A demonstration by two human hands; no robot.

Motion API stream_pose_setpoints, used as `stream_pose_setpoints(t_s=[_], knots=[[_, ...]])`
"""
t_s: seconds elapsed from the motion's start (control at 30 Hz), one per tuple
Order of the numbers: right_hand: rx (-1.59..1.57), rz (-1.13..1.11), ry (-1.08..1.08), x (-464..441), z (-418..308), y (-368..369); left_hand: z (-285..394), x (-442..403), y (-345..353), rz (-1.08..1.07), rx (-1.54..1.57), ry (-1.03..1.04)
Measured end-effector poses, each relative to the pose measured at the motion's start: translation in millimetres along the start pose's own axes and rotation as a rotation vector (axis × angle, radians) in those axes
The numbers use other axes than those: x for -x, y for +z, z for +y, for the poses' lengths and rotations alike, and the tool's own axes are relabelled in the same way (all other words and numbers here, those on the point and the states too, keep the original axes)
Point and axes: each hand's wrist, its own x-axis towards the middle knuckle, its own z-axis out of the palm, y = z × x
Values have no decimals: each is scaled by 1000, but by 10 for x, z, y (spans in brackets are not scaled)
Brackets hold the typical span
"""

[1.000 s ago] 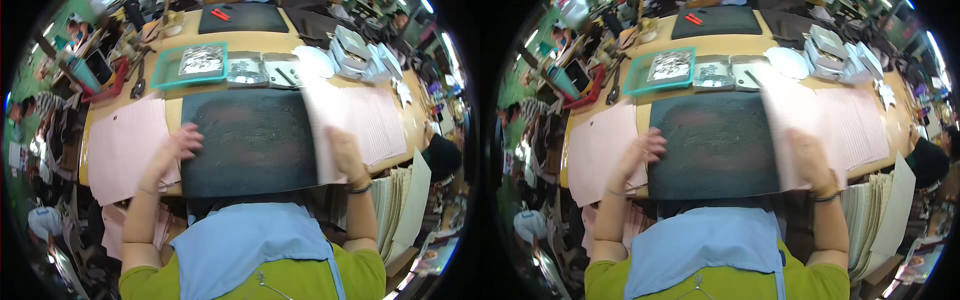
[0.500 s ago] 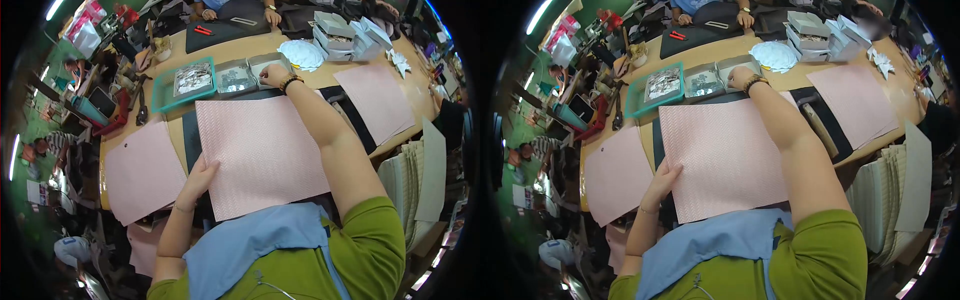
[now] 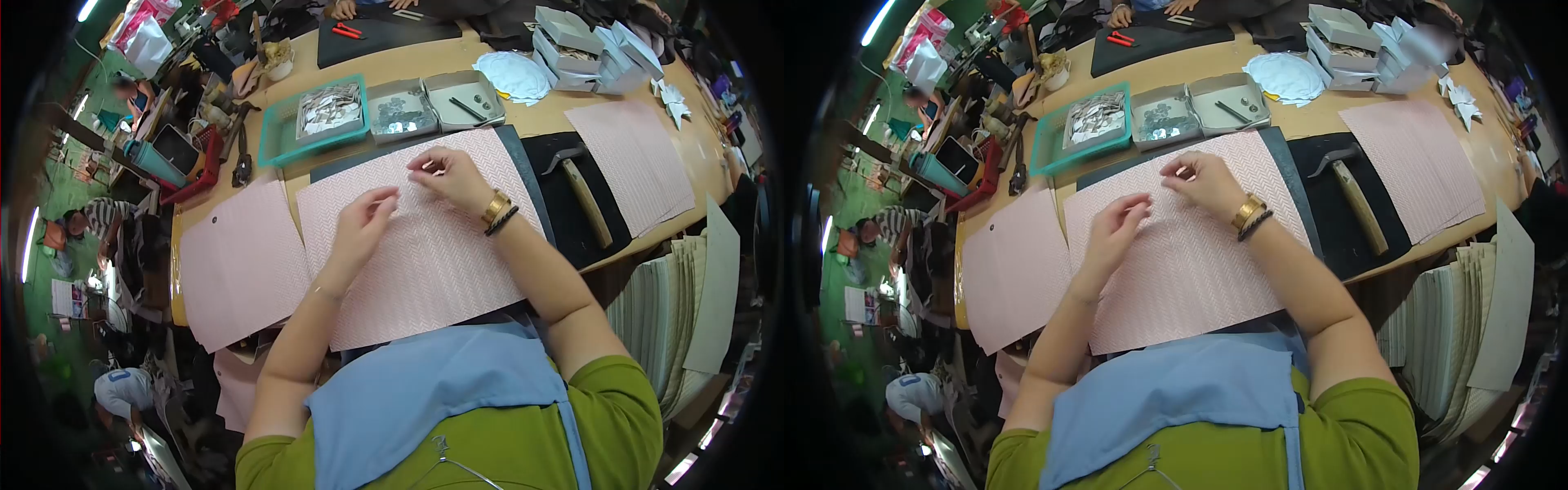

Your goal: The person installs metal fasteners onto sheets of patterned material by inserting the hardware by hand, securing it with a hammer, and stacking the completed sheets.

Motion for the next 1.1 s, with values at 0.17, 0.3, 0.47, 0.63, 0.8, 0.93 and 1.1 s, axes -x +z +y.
stream_pose_setpoints(t_s=[0.17, 0.3, 0.47, 0.63, 0.8, 0.93, 1.1], knots=[[-96, 25, -162, 51, 254, 126, -330, -353, 264, 19, 198, -14], [-75, -31, -164, 80, 227, 113, -457, -373, 272, 79, 212, 46], [-148, -28, -131, 97, 190, 125, -427, -333, 331, 143, 267, 106], [-204, -15, -168, 144, 99, 90, -358, -305, 300, 118, 377, 29], [-149, 15, -306, 107, 193, 146, -364, -282, 274, 104, 390, 25], [-200, 34, -330, 131, 173, 167, -383, -300, 264, 83, 425, 37], [-119, 41, -368, 148, 151, 155, -383, -280, 207, 59, 392, -4]])
